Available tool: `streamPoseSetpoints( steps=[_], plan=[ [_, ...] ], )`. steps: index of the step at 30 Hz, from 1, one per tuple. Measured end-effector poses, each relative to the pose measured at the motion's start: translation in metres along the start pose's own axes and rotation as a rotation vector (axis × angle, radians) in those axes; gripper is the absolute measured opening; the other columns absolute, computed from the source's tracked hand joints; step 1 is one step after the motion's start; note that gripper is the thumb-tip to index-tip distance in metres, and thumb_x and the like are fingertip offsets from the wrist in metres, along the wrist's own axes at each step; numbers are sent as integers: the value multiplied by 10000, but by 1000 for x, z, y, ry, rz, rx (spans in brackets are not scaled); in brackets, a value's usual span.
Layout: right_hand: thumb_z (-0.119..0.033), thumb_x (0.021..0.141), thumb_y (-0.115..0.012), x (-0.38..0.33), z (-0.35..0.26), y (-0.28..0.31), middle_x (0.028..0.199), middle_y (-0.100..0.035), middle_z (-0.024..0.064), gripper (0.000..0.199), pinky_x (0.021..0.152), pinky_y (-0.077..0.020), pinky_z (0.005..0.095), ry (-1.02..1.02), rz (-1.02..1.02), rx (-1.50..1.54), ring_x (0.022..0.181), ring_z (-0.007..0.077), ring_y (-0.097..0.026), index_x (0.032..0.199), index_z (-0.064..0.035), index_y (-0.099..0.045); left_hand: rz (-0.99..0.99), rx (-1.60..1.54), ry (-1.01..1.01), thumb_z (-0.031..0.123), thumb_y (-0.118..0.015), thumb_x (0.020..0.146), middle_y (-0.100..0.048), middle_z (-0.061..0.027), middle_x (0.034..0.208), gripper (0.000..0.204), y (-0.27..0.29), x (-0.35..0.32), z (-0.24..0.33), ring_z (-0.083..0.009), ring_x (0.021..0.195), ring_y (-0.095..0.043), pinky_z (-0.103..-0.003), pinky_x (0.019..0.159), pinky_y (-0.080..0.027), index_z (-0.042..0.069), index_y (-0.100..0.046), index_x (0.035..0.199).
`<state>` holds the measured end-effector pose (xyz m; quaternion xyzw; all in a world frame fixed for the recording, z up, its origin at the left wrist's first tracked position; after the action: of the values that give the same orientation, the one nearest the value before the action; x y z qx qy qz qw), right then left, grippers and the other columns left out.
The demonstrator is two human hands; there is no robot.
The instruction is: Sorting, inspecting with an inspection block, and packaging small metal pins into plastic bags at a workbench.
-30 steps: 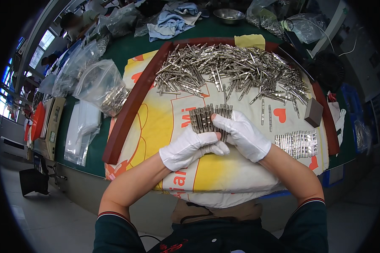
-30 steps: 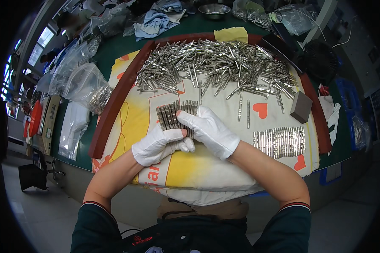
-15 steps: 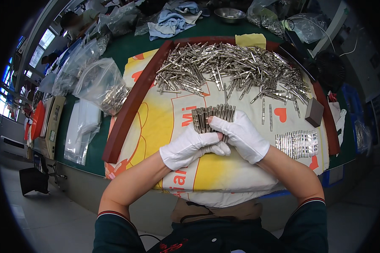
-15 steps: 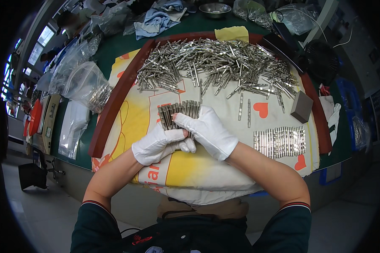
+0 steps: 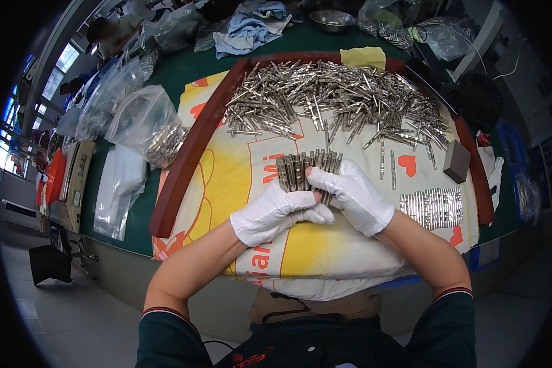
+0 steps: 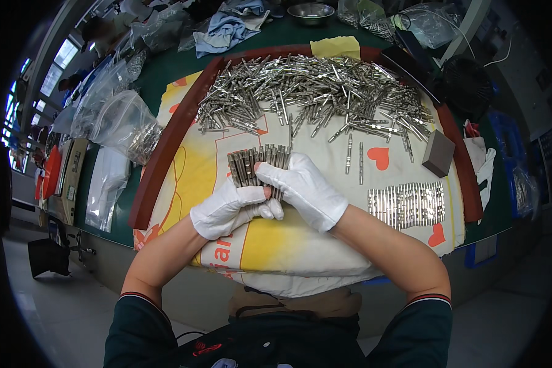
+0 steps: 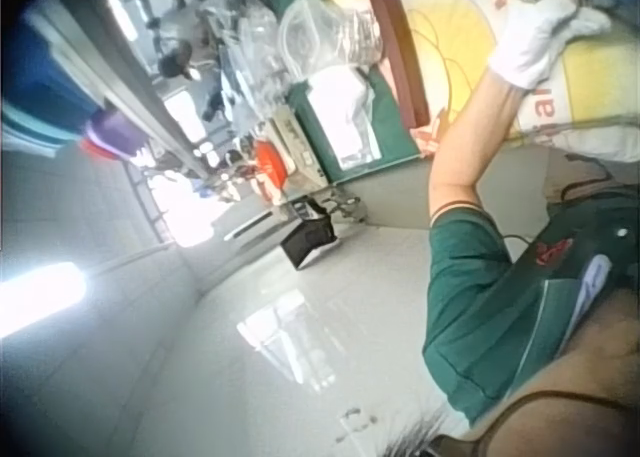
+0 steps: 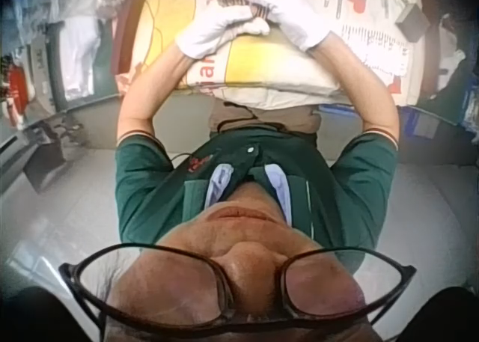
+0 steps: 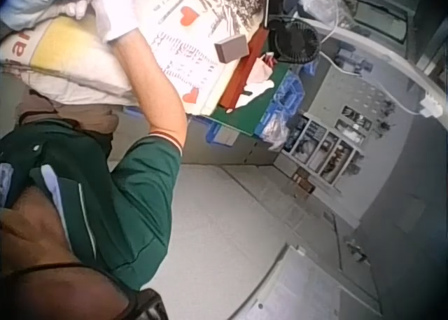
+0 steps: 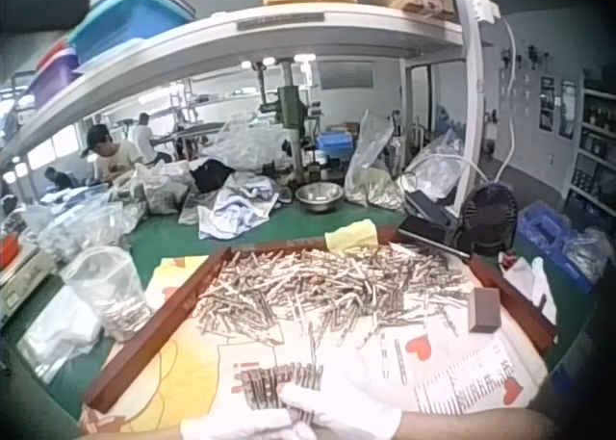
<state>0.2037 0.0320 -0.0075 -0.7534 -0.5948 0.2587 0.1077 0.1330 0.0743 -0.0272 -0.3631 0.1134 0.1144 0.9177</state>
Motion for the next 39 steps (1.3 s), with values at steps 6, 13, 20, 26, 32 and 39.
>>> streamPoseSetpoints(
  steps=[6, 13, 20, 26, 32, 39],
  plan=[
    [-215, 921, -622, -8, -9, -6, 635, -567, -12, 164, 373, -328, 210, -38, 161, -257, 436, 48, -464, 934, -52, -634, -108, 139, 48, 87, -632, 874, -667, -169, 943, 277, -7, -3, 1, -189, 687, -670, -253, 596, -548, -2, -548, 1122],
    [-195, 910, -634, -9, -9, -6, 649, -581, -19, 146, 385, -326, 200, -29, 120, -173, 457, 37, -469, 943, -53, -644, -94, 47, 80, 80, -621, 894, -648, -164, 981, 276, -7, -4, -3, -202, 820, -671, -281, 716, -567, 1, -541, 1146],
    [-107, 919, -587, -1, 0, 5, 770, -647, 56, 117, 446, -449, 262, 97, 154, -90, 565, 99, -561, 922, 0, -636, -75, 14, 84, 54, -629, 886, -630, -168, 1008, 331, -6, -3, -5, -257, 892, -669, -336, 802, -577, -12, -515, 1189],
    [-95, 911, -594, -2, -1, 0, 736, -633, 47, 97, 437, -442, 252, 80, 123, -26, 546, 96, -557, 920, -5, -627, -44, -3, 73, 83, -632, 892, -643, -165, 945, 300, -3, -4, -4, -248, 857, -670, -293, 752, -555, -20, -540, 1158],
    [-45, 829, -686, 0, -1, -12, 634, -591, 65, 141, 319, -366, 250, 100, 46, -112, 386, 114, -511, 899, 4, -573, -59, 113, 95, -24, -624, 867, -637, -159, 996, 323, -8, -7, -3, -267, 862, -680, -325, 774, -587, -11, -522, 1173],
    [-83, 844, -685, -5, -1, -2, 767, -637, -11, 117, 527, -438, 209, -10, 129, -172, 609, 42, -544, 945, -31, -659, -76, 18, 63, 44, -636, 880, -660, -163, 918, 256, -8, -5, -2, -247, 854, -673, -306, 756, -557, -40, -571, 1113]
  ],
)
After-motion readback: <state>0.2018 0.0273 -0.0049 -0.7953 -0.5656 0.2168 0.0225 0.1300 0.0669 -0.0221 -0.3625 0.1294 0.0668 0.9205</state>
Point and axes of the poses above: each hand's wrist, its own x-axis towards the middle knuckle, its own y-axis out of the back of the hand, z = x × y, the point moved 8 cm from there along x, towards the middle knuckle
